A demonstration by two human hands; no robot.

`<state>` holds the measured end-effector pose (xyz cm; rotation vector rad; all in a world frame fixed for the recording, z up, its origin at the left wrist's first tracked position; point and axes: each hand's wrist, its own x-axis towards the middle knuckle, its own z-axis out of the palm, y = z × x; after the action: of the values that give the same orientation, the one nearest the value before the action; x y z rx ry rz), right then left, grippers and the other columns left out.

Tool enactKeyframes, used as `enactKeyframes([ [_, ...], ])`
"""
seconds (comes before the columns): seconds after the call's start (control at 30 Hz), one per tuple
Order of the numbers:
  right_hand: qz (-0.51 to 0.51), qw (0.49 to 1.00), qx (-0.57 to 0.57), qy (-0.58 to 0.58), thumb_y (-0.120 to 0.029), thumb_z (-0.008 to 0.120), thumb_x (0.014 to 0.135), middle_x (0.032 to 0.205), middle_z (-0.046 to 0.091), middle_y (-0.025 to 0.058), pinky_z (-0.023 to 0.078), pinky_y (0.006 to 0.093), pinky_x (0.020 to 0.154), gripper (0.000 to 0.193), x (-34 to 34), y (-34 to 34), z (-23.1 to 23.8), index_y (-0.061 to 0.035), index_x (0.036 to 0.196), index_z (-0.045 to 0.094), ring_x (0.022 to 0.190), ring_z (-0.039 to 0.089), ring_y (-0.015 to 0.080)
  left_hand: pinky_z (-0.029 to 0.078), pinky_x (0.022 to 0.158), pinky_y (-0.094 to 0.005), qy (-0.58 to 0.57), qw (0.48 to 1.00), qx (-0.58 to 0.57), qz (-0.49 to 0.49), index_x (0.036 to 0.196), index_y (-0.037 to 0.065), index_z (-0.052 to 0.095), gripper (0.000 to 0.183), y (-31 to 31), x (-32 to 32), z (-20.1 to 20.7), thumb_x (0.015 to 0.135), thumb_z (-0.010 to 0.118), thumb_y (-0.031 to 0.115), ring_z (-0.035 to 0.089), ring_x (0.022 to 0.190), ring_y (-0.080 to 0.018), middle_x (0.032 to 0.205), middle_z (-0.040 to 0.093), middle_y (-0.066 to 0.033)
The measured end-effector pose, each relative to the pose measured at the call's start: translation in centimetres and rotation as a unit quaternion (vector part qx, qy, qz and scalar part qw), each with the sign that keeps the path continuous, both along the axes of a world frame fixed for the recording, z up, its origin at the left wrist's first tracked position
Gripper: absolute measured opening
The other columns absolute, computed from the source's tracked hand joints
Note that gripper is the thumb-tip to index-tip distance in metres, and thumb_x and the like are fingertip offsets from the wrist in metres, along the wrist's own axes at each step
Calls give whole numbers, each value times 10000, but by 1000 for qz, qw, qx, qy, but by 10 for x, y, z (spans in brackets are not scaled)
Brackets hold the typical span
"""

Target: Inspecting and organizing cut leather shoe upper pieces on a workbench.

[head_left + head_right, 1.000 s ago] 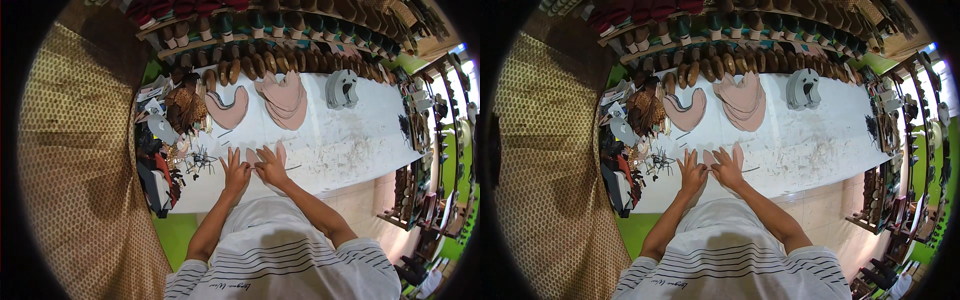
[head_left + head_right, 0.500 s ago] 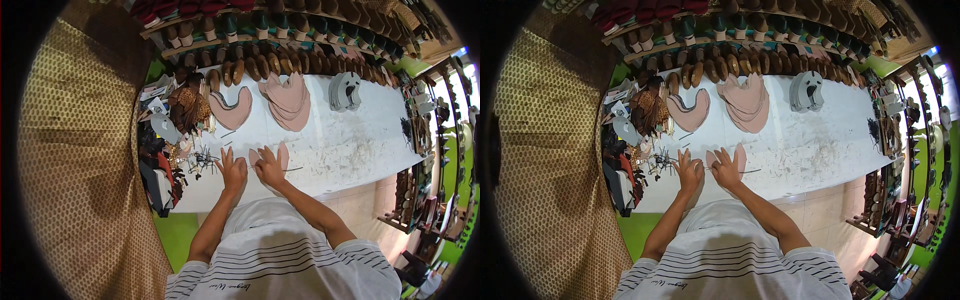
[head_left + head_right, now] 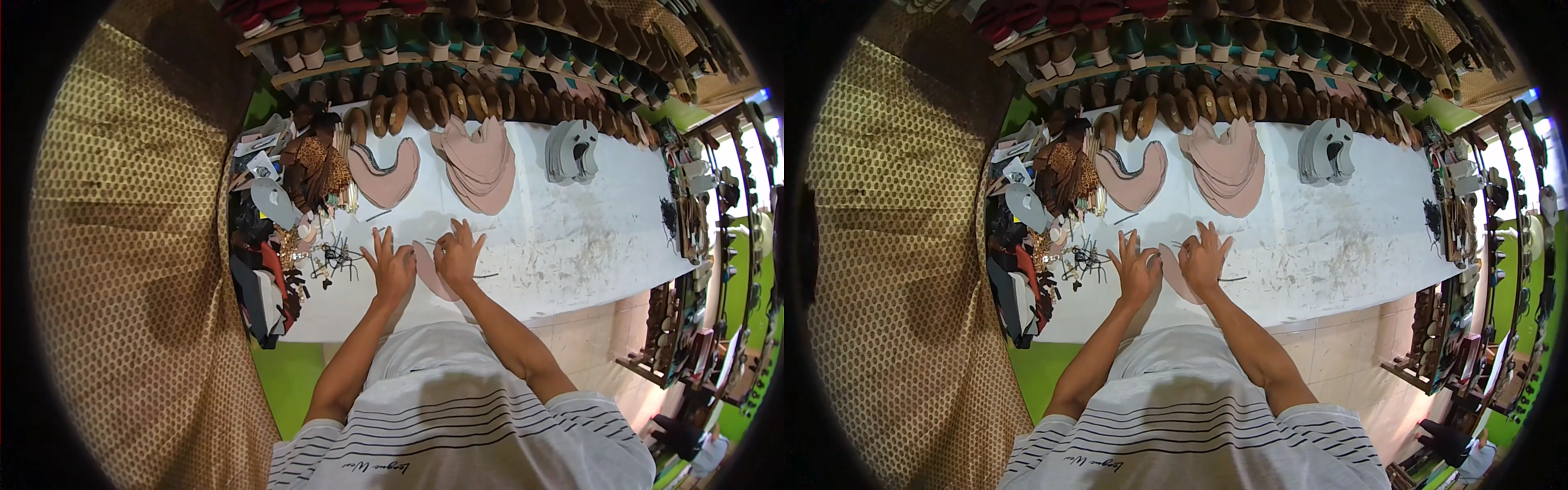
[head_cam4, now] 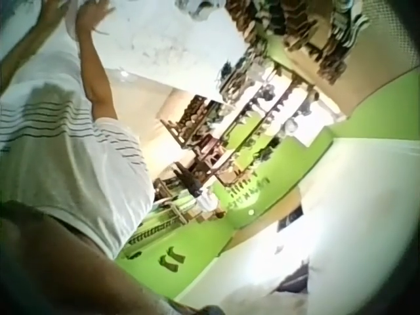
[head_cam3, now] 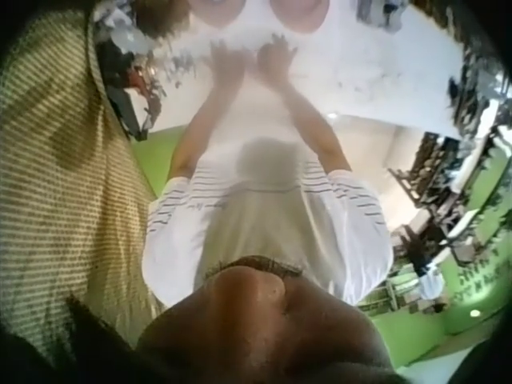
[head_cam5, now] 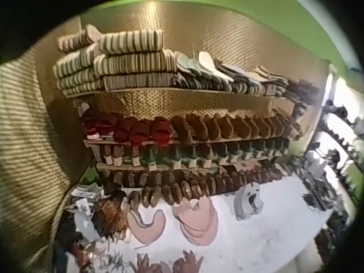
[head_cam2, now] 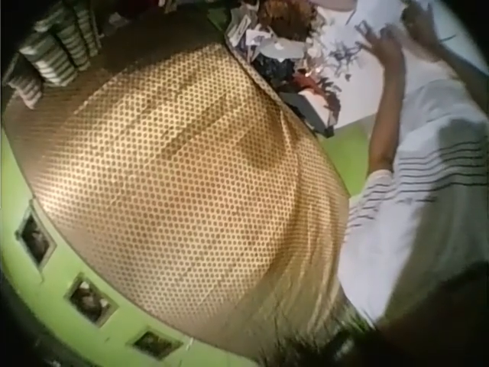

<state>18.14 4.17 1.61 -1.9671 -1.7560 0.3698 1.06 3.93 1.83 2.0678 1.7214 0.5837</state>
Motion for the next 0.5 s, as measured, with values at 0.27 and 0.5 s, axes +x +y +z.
enactKeyframes([
  [0.27,81,997,10,-9,-147,718,823,1462,566,140,132,788,1131,94,1,-7,5,-117,858,801,1467,393,384,-3,1148,-792,19,999,-13,-37,1078,166,804,209,-6,-2,-9,889,728,215,93,1575,-450,1628,328,-223],
  [0.5,29,999,19,-6,-168,724,828,1469,559,134,117,776,1150,135,16,11,-19,-136,919,819,1472,390,363,22,1144,-797,26,998,-14,-47,1105,196,808,228,-7,4,-3,893,738,238,112,1574,-451,1627,340,-220],
])
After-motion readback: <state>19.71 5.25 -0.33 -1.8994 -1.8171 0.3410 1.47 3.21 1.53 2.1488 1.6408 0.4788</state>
